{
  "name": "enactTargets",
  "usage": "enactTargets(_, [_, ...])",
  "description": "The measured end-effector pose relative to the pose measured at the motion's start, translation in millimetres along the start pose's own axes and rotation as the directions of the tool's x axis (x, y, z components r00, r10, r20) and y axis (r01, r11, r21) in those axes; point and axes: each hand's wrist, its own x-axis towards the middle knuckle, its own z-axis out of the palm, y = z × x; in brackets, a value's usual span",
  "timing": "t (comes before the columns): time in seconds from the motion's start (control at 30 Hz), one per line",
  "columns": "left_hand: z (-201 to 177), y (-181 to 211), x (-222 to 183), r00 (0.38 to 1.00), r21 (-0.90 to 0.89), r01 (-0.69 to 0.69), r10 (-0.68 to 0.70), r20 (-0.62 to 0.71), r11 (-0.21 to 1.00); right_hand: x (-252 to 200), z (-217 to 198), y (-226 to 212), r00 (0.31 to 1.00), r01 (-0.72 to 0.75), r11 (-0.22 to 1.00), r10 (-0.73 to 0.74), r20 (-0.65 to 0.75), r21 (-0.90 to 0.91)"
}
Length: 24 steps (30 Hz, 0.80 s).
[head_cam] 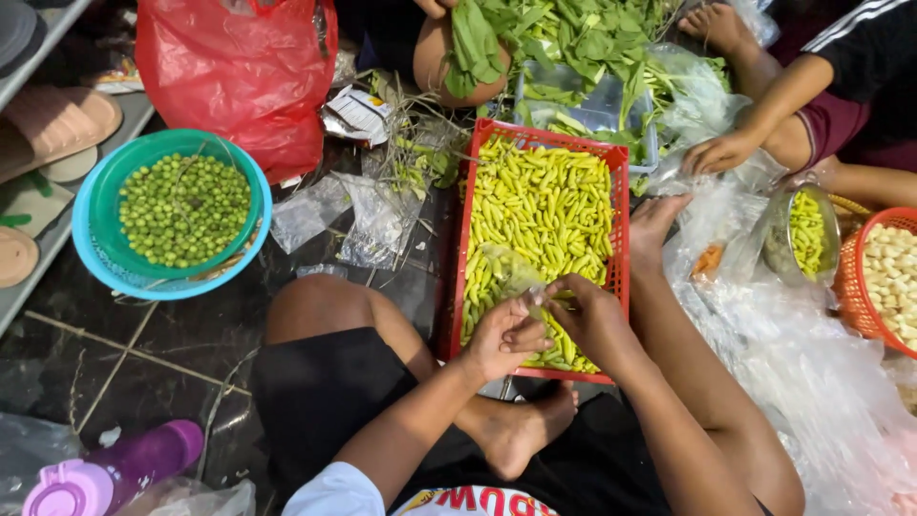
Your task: The person is sitting on the floor, picking up small green peppers from a red plastic crate and packing them into small clear plastic bags.
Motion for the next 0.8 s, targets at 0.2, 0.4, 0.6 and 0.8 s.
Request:
enactTargets(0.2, [7, 4, 0, 1.000, 0.017, 0.010, -0.010, -0.013, 1.000, -1, -6, -25, 0.999, 0.044, 0.997, -0.043, 0.014, -0.065])
enactTargets(0.4, [-6, 1, -3, 0.999, -0.033, -0.015, 0.014, -0.033, 0.999, -15, -20, -42, 0.972, 0.070, 0.907, -0.154, 0.175, 0.414])
enactTargets(0.6, [66, 30, -8, 1.000, -0.058, 0.004, -0.005, -0.018, 0.998, 12, -6, -2, 0.995, 0.072, 0.941, -0.089, 0.038, 0.332])
enactTargets(0.8, [53, 27, -6, 0.999, -0.109, 0.029, -0.032, -0.027, 0.994, 9, 13, 3, 0.998, -0.061, 0.868, 0.046, 0.043, 0.493])
